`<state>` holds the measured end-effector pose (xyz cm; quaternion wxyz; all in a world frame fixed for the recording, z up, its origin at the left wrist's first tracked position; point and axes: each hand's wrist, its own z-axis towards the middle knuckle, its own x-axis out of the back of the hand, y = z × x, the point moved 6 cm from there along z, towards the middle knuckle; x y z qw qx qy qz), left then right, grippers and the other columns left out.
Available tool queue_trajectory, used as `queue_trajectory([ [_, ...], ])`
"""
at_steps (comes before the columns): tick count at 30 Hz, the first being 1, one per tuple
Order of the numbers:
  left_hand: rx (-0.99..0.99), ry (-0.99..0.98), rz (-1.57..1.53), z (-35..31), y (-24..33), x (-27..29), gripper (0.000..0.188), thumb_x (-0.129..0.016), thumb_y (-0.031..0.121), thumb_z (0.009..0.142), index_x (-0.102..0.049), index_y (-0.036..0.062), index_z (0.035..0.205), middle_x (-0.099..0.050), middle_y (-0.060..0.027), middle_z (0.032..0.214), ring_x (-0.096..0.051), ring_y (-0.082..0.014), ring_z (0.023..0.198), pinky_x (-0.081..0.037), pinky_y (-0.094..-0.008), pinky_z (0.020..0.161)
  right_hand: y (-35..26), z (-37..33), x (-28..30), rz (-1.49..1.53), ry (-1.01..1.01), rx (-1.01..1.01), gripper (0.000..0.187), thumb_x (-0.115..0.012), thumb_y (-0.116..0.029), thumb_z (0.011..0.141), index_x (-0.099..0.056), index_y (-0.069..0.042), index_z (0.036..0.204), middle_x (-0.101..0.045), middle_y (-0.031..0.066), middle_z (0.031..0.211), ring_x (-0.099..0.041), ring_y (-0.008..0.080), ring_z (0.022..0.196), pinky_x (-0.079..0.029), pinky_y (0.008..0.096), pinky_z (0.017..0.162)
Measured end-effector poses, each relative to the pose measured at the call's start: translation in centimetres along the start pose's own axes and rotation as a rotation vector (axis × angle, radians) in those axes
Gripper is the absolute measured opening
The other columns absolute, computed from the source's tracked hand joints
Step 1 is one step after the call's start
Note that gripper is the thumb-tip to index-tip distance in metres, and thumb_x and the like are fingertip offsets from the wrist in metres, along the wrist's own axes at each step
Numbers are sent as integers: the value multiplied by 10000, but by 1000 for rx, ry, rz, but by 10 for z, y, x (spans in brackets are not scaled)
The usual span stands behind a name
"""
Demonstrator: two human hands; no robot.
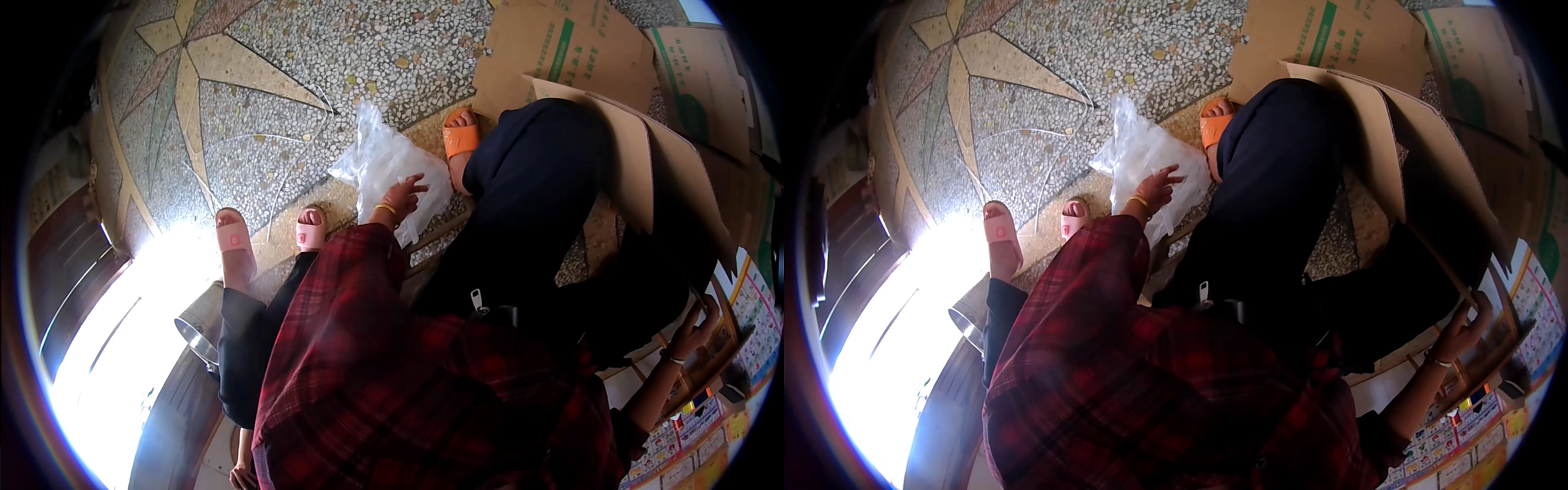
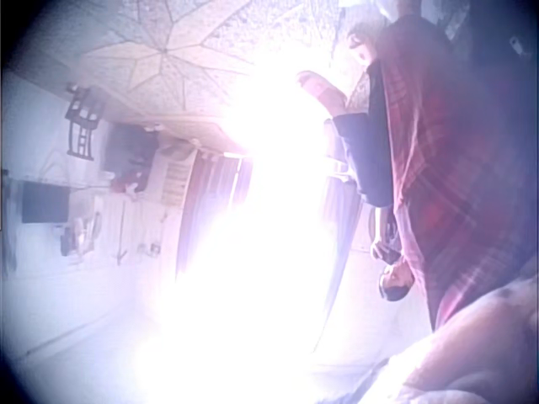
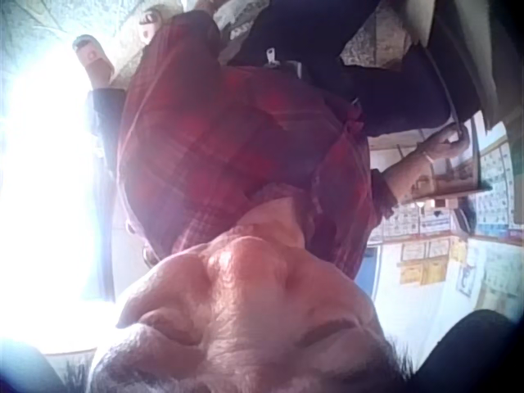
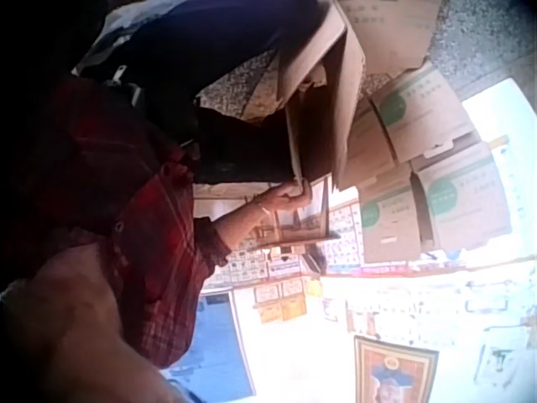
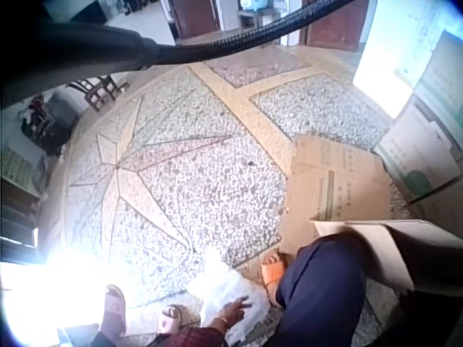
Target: The person sits on the floor and assembles flat cardboard boxes into three-dimensional containers. They fold the flaps and secure them using white plastic clips, repeating the process for multiple boxes.
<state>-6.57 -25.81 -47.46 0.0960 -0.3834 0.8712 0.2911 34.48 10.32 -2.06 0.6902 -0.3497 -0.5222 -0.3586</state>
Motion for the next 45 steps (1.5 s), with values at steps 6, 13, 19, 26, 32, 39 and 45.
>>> queue_trajectory([
  [6,475,695,-399,33,-62,18,348,-576,220,833,-477,119,1152,-593,-148,849,-411,-152,448,-349,-270,364,8,-12,9,-2,14,-39,176,-530,-73,848,-551,18,997,-586,118,984,-543,245,947,-404,325,858],
  [13,451,955,-821,52,-72,19,171,-571,188,843,-439,93,788,-413,-39,591,-412,-152,401,-366,-226,324,4,-6,5,-14,3,-6,200,-522,-92,842,-547,20,1006,-583,119,984,-542,251,945,-399,332,869],
  [19,342,809,-841,58,-59,40,163,-551,153,857,-453,58,945,-531,-92,775,-423,-106,410,-383,-172,340,10,-8,6,18,3,-20,200,-520,-78,836,-545,18,1009,-579,121,988,-542,255,945,-399,333,870],
  [26,235,709,-824,64,-31,62,213,-552,129,858,-472,33,1031,-609,-135,897,-433,-81,419,-397,-139,347,6,-4,6,8,13,-30,187,-523,-67,834,-546,17,999,-582,118,986,-541,247,952,-399,328,870],
  [32,250,828,-712,65,-12,69,201,-645,125,797,-469,54,862,-464,-60,621,-424,-134,420,-385,-188,337,4,-5,6,-5,15,-21,189,-516,-68,836,-547,20,1000,-585,118,980,-544,246,945,-401,327,866],
  [39,242,809,-768,71,-14,61,167,-635,92,802,-474,52,820,-457,-52,604,-389,-118,387,-369,-189,323,1,-2,5,18,15,-24,191,-510,-53,831,-544,23,1003,-586,120,980,-544,245,938,-402,324,861],
  [45,203,816,-701,56,-11,62,145,-626,83,805,-504,41,871,-558,-97,696,-376,-104,363,-354,-189,313,1,0,4,9,20,-1,181,-513,-47,830,-547,24,992,-587,123,969,-547,249,928,-405,326,857],
])
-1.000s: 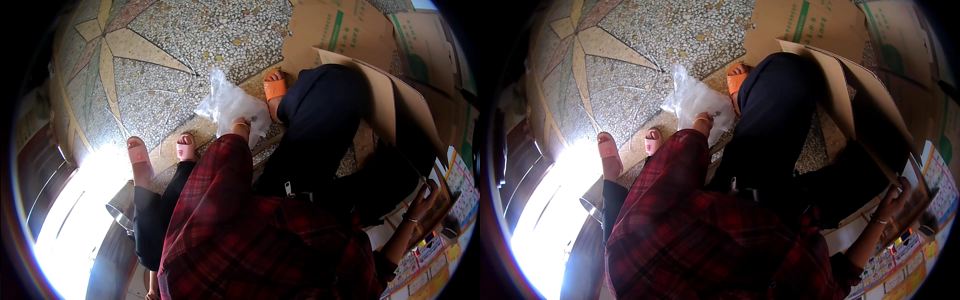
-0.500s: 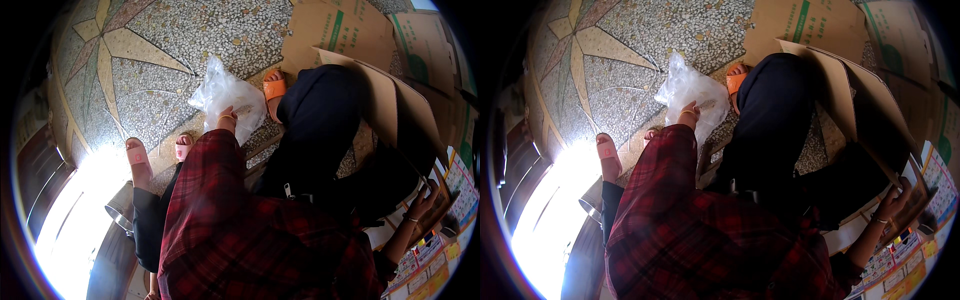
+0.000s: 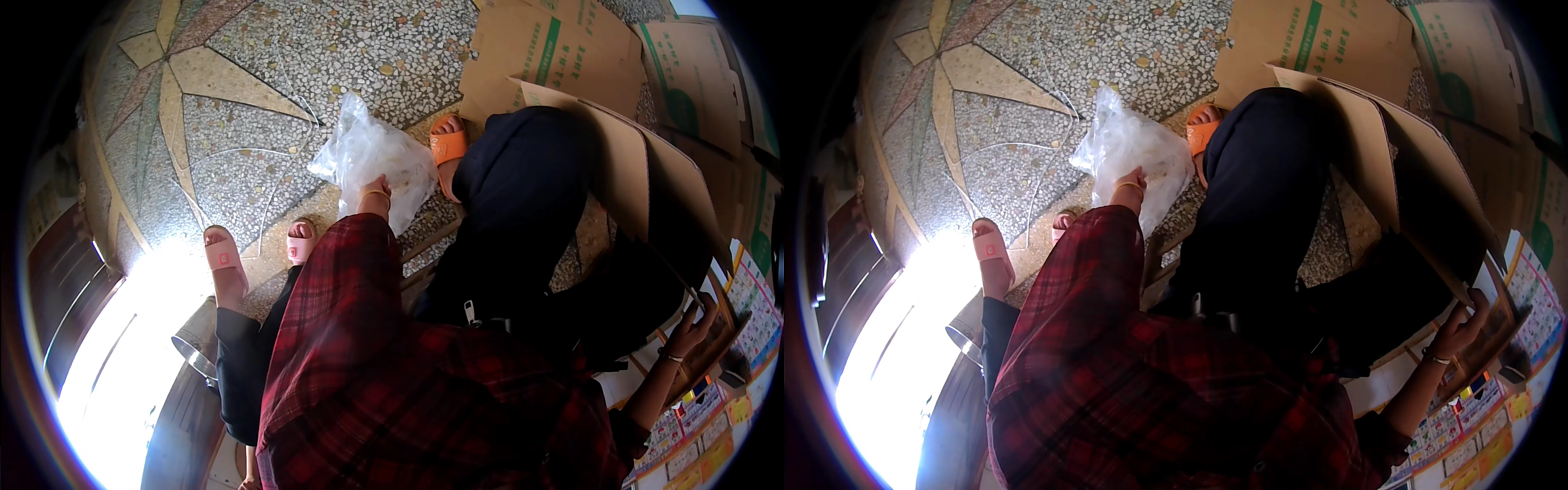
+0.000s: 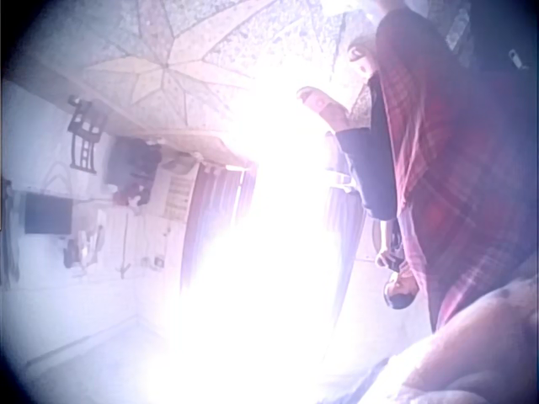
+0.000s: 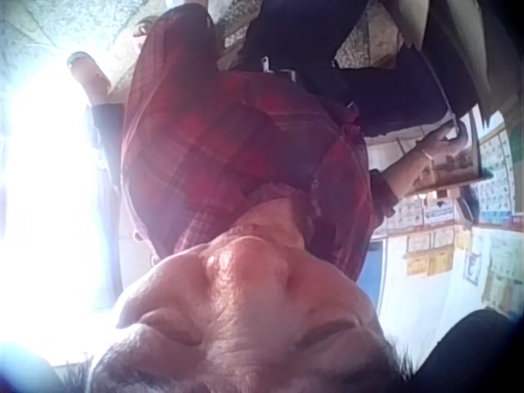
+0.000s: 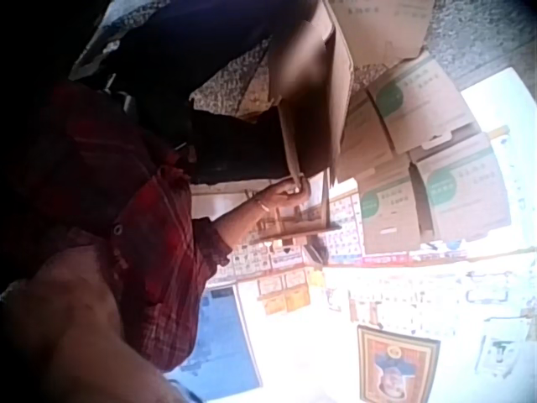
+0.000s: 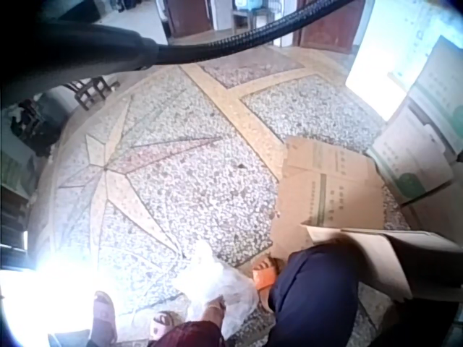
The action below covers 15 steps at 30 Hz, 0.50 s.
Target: The person sits on the floor and assembles flat cardboard boxes into three-dimensional containers. They fold the flaps and secure them using white plastic clips, repeating the process for multiple boxes.
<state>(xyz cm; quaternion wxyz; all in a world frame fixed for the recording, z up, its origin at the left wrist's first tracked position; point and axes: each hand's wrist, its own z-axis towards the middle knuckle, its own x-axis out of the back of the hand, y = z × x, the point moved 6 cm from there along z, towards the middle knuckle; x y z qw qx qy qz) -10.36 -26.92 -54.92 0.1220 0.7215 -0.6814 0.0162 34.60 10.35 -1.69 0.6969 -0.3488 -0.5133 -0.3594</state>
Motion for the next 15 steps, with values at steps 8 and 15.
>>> queue_trajectory([
  [8,-220,-71,436,-18,16,26,279,-554,280,845,-501,38,974,-622,-126,779,-437,-119,391,-370,-230,347,0,0,0,17,37,7,202,-530,-105,836,-555,13,998,-584,123,986,-541,258,946,-398,336,863],
  [15,-743,-77,1197,-84,48,7,407,-539,407,797,-628,13,847,-648,-112,721,-562,-232,542,-451,-364,531,1,-14,6,-43,93,68,229,-560,-119,795,-575,-22,1002,-579,126,1029,-532,272,979,-377,365,890],
])
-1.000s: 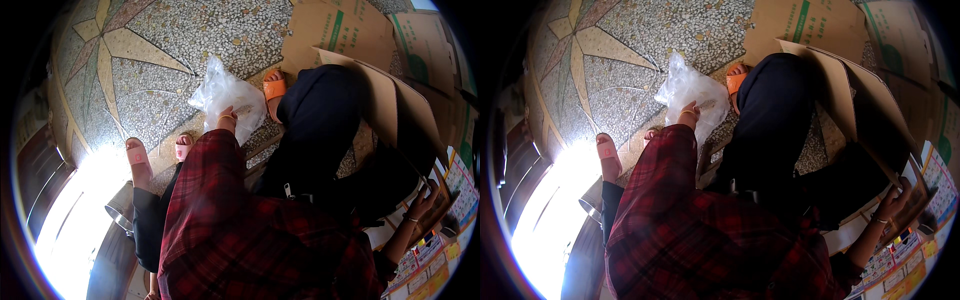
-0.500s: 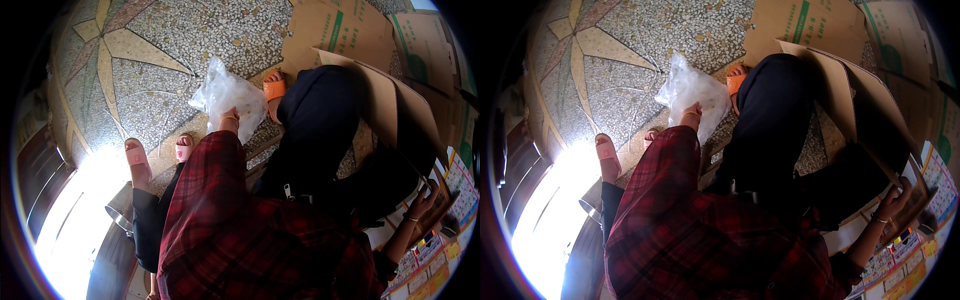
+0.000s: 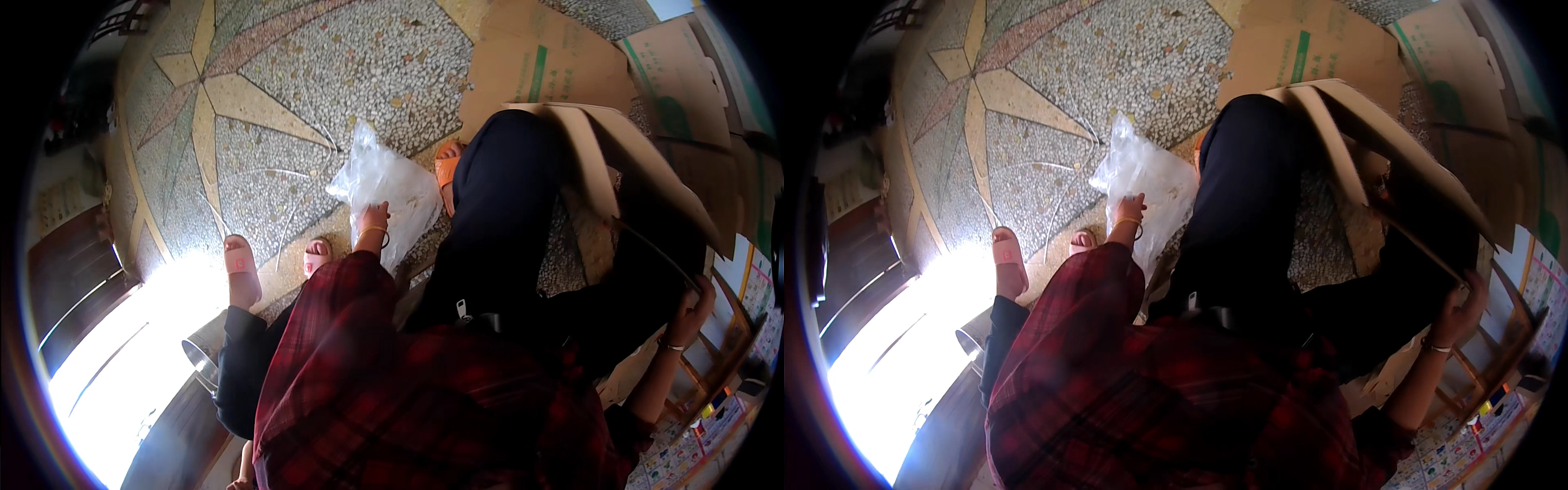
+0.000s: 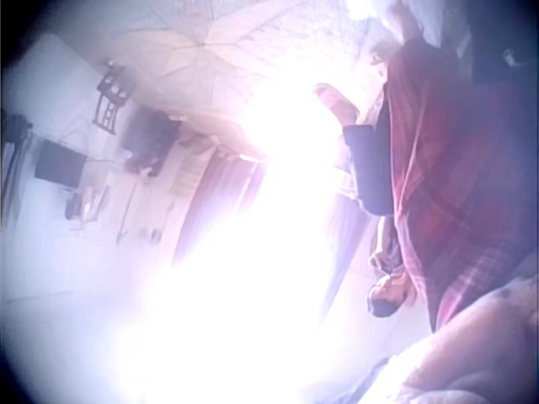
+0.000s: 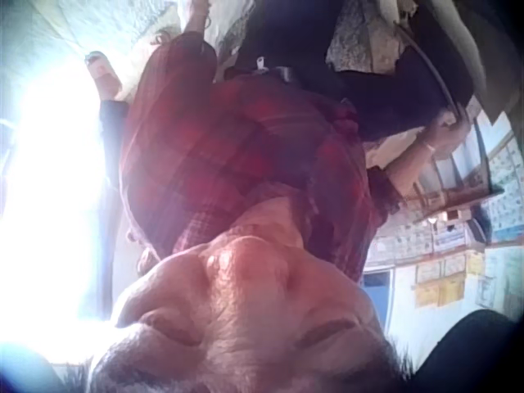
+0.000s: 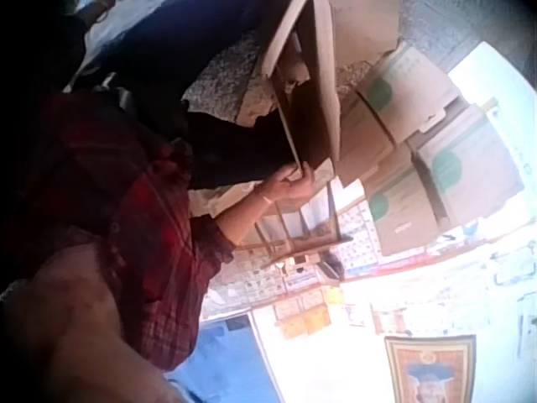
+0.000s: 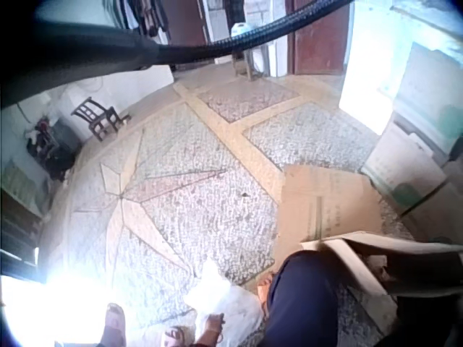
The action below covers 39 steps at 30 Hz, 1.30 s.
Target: The person sits on the floor and assembles flat cardboard boxes into three-dimensional containers. They fold the flaps and secure them using white plastic clips, repeating the process for multiple boxes.
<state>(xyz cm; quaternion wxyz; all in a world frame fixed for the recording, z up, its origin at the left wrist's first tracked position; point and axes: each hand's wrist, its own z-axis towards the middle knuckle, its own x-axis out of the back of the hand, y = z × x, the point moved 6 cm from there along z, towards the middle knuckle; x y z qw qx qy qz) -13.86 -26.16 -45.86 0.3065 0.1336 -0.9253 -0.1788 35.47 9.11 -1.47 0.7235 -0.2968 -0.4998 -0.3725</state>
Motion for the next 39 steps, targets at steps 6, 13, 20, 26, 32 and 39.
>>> queue_trajectory([
  [6,-391,79,173,-61,111,33,432,-527,459,799,-668,51,796,-640,-130,689,-625,-289,705,-471,-396,685,-29,-6,19,28,74,39,276,-585,-30,726,-586,-64,1000,-574,132,1001,-524,292,965,-366,380,875],
  [13,-691,264,-296,-208,284,118,144,-618,179,810,-617,36,827,-573,2,696,-480,-68,588,-385,-224,520,-17,-21,46,357,166,25,255,-585,4,687,-582,-33,939,-559,125,999,-528,292,954,-407,371,838],
  [20,-1367,-117,-208,-432,418,62,77,-633,7,783,-577,41,823,-565,-5,768,-517,-77,709,-427,-208,655,14,-62,74,569,321,29,230,-565,45,697,-574,-6,921,-559,139,1011,-543,306,981,-437,379,852],
  [26,-1816,-791,167,-553,446,-65,126,-670,-9,734,-579,28,812,-594,-53,756,-583,-149,668,-462,-254,587,-2,-73,120,667,400,27,273,-608,-39,722,-579,-16,992,-556,148,1061,-536,312,994,-418,392,882],
  [32,-1879,-1008,386,-590,437,-146,106,-672,54,755,-583,41,810,-575,-18,736,-553,-107,655,-447,-228,588,-23,-79,102,686,275,18,260,-588,-115,811,-575,-23,1053,-599,103,853,-589,238,784,-474,339,730],
  [39,-1904,-644,583,-573,454,-180,318,-697,252,730,-568,40,929,-583,-51,774,-567,-155,704,-461,-275,641,8,-123,31,1255,60,-557,190,-472,-90,894,-581,-15,1030,-572,45,680,-510,79,532,-437,213,519],
])
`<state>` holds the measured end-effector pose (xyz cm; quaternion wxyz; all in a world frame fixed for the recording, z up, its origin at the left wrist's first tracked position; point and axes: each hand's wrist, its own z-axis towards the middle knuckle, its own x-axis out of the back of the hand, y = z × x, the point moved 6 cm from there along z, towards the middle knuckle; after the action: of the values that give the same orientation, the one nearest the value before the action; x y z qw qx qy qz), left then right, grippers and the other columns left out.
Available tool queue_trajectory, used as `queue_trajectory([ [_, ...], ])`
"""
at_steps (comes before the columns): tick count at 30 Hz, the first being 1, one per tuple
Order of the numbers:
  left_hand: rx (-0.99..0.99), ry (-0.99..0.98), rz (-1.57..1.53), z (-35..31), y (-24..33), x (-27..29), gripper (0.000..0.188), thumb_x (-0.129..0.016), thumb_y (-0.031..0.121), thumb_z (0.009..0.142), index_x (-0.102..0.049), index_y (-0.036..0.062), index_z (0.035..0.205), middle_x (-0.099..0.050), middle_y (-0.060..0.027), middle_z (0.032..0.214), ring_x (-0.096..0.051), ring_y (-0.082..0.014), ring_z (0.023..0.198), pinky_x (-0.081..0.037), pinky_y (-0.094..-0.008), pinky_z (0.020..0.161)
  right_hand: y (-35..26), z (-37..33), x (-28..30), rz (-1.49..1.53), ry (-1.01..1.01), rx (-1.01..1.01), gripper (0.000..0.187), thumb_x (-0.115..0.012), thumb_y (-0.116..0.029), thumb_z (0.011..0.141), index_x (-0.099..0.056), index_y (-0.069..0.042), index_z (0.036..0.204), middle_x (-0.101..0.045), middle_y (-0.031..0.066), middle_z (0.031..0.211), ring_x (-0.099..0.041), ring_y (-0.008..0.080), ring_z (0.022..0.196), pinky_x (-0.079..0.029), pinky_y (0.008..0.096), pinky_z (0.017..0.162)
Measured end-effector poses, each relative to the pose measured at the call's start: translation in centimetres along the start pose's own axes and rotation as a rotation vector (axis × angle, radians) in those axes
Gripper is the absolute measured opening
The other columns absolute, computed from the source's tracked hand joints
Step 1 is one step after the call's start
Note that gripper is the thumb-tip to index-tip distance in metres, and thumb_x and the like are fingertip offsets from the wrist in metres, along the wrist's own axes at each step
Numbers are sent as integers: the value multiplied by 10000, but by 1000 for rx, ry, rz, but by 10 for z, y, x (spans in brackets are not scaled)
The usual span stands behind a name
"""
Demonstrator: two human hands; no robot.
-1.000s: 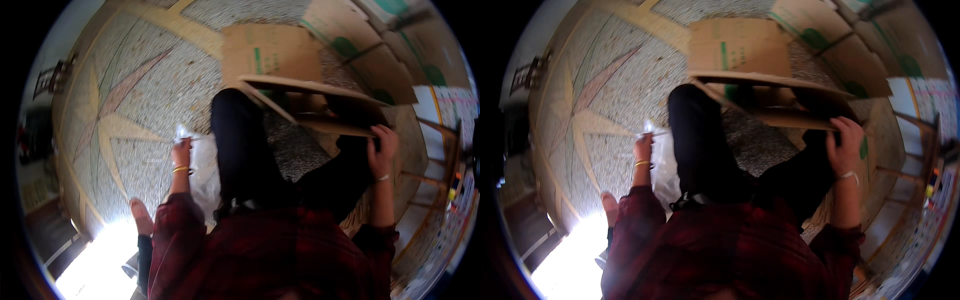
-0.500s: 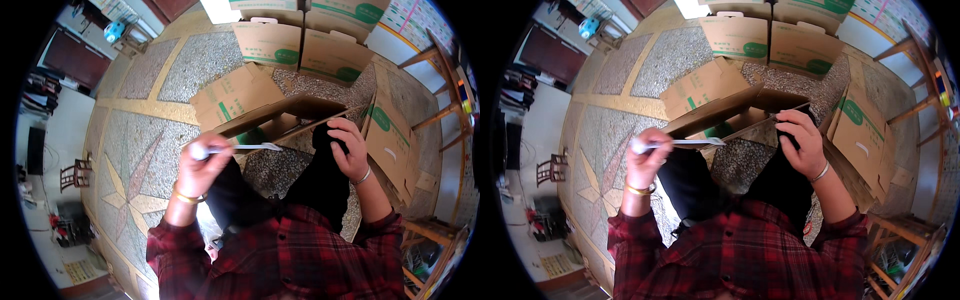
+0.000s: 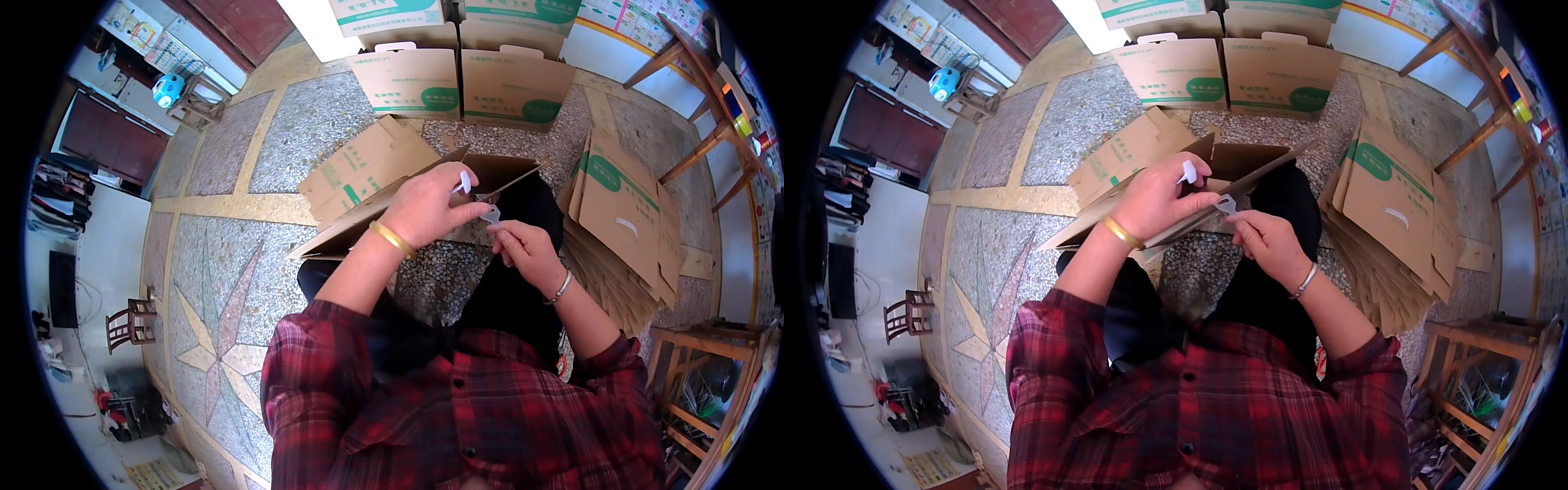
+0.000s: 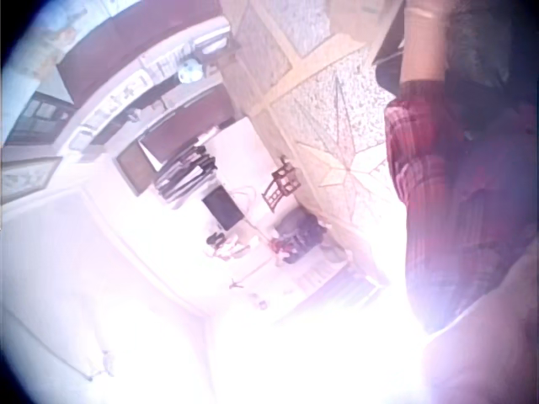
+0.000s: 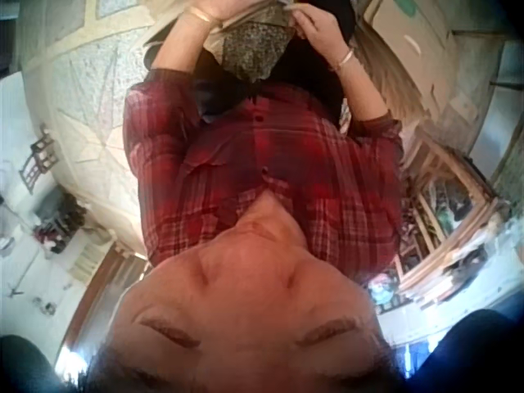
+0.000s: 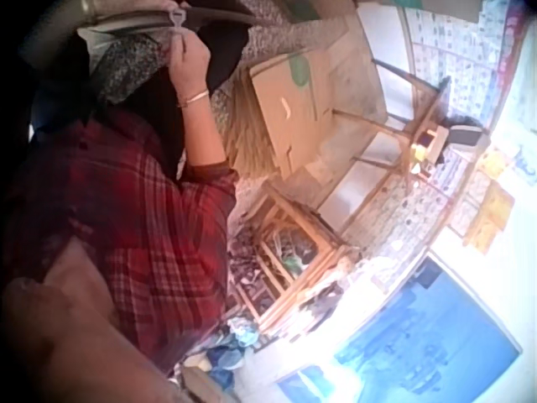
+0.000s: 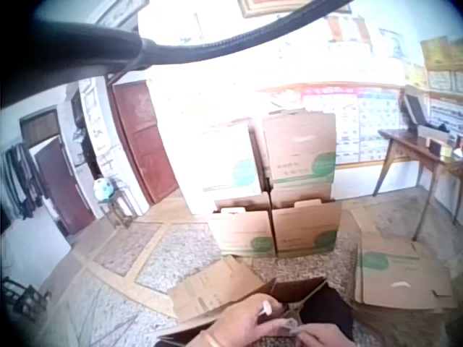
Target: The person sits on the floor and assembles flat cardboard boxes into three-dimensional containers. They fold the flaps and secure them using white plastic clips, repeating the process for multiple boxes.
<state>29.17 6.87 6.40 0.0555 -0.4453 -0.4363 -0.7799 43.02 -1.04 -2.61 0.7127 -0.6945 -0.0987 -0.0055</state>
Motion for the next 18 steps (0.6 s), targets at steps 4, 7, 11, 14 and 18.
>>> queue_trajectory([
  [4,86,-282,415,17,-32,-38,395,-582,395,789,-596,38,957,-621,-130,847,-591,-285,862,-460,-358,763,31,-13,21,-100,60,-127,188,-479,-91,887,-582,-13,1024,-562,37,636,-517,85,519,-437,217,508],
  [7,228,-473,90,23,-59,-63,407,-539,407,803,-598,29,939,-621,-145,899,-583,-301,886,-460,-372,781,38,-21,28,-132,103,-80,191,-478,-99,884,-582,-11,1017,-562,36,616,-528,90,515,-440,221,498],
  [11,140,-425,325,33,-51,-62,324,-478,302,822,-570,-9,832,-594,-221,825,-560,-384,786,-448,-425,722,56,-20,36,-73,104,-73,202,-465,-122,890,-583,-12,1012,-561,35,610,-532,91,506,-443,226,488],
  [14,115,-342,304,29,-66,-30,308,-455,272,834,-556,-18,817,-585,-225,779,-567,-362,735,-447,-408,692,51,-17,35,-44,34,-114,215,-439,-124,901,-580,-14,1020,-551,25,611,-514,78,497,-425,212,471],
  [18,320,-309,99,8,-96,15,308,-491,278,858,-581,-16,871,-597,-106,733,-557,-194,684,-449,-326,674,41,-12,24,-6,-13,-155,193,-450,-142,900,-587,-17,952,-559,21,604,-502,84,465,-421,218,462],
])
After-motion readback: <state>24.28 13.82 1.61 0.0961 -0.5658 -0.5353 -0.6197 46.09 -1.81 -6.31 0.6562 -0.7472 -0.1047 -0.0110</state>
